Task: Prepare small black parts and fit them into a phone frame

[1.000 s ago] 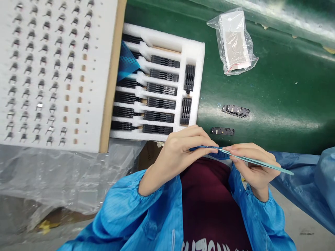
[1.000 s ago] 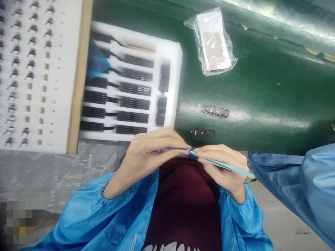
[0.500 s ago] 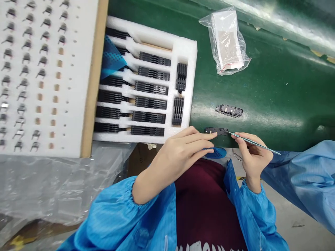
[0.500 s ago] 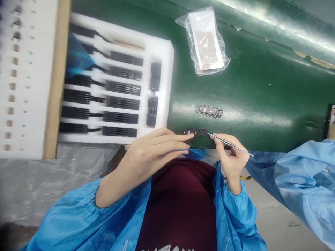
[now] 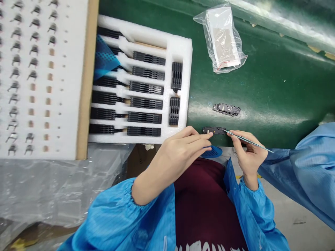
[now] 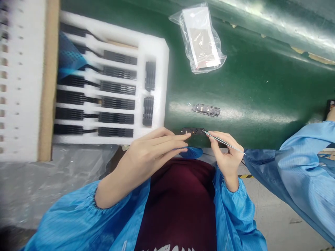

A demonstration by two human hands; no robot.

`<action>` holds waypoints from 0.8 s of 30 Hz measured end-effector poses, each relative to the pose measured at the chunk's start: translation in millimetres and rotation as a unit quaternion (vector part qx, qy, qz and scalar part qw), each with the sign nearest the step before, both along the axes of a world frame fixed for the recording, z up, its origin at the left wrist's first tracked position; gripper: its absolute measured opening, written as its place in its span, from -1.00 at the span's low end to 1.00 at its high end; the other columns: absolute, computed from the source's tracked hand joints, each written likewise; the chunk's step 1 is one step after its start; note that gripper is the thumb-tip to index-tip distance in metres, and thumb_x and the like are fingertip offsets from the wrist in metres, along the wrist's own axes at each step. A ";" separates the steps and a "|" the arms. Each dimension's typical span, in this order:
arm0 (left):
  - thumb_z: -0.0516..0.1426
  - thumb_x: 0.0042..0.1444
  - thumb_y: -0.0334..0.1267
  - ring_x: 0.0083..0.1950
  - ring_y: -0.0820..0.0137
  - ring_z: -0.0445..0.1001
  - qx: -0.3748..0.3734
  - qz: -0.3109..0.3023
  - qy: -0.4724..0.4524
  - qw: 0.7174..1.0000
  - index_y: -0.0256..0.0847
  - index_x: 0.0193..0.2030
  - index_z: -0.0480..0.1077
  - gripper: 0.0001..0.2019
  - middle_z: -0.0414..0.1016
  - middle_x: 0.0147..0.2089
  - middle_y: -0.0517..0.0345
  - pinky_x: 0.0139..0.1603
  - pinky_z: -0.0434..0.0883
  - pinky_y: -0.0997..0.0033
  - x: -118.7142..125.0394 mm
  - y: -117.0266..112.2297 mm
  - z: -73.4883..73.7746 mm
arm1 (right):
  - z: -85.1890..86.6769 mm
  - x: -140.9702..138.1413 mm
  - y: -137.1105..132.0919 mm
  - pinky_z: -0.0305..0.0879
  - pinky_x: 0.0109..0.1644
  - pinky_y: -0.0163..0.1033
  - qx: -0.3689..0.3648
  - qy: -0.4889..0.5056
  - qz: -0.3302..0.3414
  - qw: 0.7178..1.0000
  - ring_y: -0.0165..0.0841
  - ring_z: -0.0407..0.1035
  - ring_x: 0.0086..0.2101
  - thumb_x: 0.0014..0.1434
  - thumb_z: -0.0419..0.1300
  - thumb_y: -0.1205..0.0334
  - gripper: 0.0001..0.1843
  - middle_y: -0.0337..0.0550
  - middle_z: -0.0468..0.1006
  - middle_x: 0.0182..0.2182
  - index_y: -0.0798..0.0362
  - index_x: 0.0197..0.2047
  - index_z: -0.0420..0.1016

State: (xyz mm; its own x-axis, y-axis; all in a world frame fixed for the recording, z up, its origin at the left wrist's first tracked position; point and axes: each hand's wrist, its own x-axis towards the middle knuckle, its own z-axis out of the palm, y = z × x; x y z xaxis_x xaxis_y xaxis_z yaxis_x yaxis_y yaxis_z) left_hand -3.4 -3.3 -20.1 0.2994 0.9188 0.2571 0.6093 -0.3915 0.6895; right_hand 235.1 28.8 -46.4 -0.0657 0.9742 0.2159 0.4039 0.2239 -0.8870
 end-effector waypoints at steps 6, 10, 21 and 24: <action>0.21 0.49 -0.34 -0.10 0.30 0.60 -0.007 0.000 0.005 1.000 -0.20 -0.03 0.65 -0.86 0.74 0.19 0.02 -0.06 0.67 0.29 -0.7 -0.6 0.2 | -0.9 0.4 0.0 0.71 -0.02 -0.06 0.010 0.002 0.005 1.000 -0.20 0.71 -0.14 0.38 0.42 0.32 -0.85 -0.15 0.80 -0.15 -0.08 -0.04 0.78; 0.21 0.50 -0.35 -0.11 0.31 0.60 -0.013 0.000 0.005 1.000 -0.18 -0.03 0.65 -0.85 0.74 0.19 0.03 -0.07 0.68 0.29 -1.1 -0.3 1.2 | -3.1 0.4 -0.1 0.72 -0.02 -0.04 0.022 -0.001 0.002 1.000 -0.19 0.71 -0.14 0.39 0.42 0.30 -0.86 -0.14 0.80 -0.15 -0.09 -0.04 0.78; 0.22 0.48 -0.37 -0.11 0.29 0.61 -0.017 0.001 0.001 1.000 -0.19 -0.03 0.65 -0.86 0.76 0.16 0.01 -0.09 0.68 0.27 -0.6 0.3 2.1 | -4.8 2.2 2.0 0.70 -0.05 -0.02 0.054 -0.012 0.020 0.998 -0.17 0.71 -0.12 0.37 0.41 0.37 -0.79 -0.14 0.80 -0.13 -0.11 0.00 0.76; 0.20 0.50 -0.36 -0.11 0.30 0.60 -0.016 0.000 0.004 1.000 -0.19 -0.03 0.64 -0.85 0.76 0.15 0.01 -0.09 0.68 0.28 -0.4 0.1 1.7 | -5.9 4.5 1.2 0.72 -0.04 0.01 0.079 -0.032 0.035 0.996 -0.14 0.72 -0.12 0.36 0.40 0.39 -0.75 -0.13 0.80 -0.13 -0.12 0.02 0.75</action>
State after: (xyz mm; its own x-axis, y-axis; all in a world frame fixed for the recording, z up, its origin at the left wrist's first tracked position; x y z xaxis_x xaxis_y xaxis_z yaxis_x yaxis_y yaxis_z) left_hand -3.8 -3.2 -18.4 0.3006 0.9266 0.2257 0.6145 -0.3692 0.6972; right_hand 239.6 30.0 -52.2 -0.1502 0.9207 0.3602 0.4378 0.3886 -0.8107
